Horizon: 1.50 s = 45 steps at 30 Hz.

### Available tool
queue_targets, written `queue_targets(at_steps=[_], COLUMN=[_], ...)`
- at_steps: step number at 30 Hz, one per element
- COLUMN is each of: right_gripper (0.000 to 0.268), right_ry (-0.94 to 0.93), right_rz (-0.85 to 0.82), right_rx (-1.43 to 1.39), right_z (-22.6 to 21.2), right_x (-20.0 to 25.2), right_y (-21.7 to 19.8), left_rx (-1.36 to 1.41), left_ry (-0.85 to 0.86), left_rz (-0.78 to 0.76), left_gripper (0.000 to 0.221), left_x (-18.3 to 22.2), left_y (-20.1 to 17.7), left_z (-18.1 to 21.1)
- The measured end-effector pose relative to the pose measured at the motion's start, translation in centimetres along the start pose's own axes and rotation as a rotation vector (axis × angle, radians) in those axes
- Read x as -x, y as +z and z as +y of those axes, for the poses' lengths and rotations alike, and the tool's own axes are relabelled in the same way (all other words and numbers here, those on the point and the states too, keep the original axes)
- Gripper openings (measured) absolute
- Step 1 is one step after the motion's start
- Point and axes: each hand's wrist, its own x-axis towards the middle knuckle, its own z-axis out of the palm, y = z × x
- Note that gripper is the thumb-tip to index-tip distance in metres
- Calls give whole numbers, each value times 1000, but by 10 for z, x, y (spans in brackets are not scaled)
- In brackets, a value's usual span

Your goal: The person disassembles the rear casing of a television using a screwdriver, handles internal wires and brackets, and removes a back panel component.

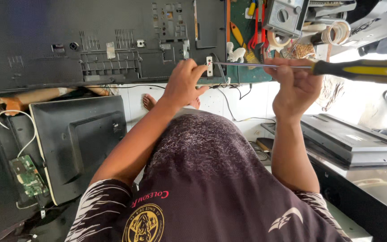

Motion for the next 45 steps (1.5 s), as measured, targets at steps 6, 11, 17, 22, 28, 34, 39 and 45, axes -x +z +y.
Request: queue_targets(at_steps=[6,11,17,22,28,34,39,45], right_gripper=[7,8,6,6,8,16,25,19], right_ry=[-90,-85,-110,-164,-168,-196,-57,-191], right_rz=[-203,-345,-390,-437,-476,-444,-447,-407], right_rx=[91,446,313,323,387,538,542,547], right_z=[12,-3,-3,1,-3,15,5,22], right_x=[-2,-10,-13,-18,-25,-29,-33,-28], right_y=[26,39,51,51,55,57,66,62], left_rx=[-297,-340,-268,-261,-257,-265,-261,-285], left_ry=[219,130,131,158,142,160,178,182], left_rz=[-66,-283,-284,-341,-311,-263,-198,-217], left_gripper=[47,60,67,103,70,60,61,60], left_x=[-18,-7,-2,0,-1,-3,-5,-2], left_y=[-24,14,22,19,21,17,16,13], left_z=[21,-2,-7,-10,-7,-5,-4,-2])
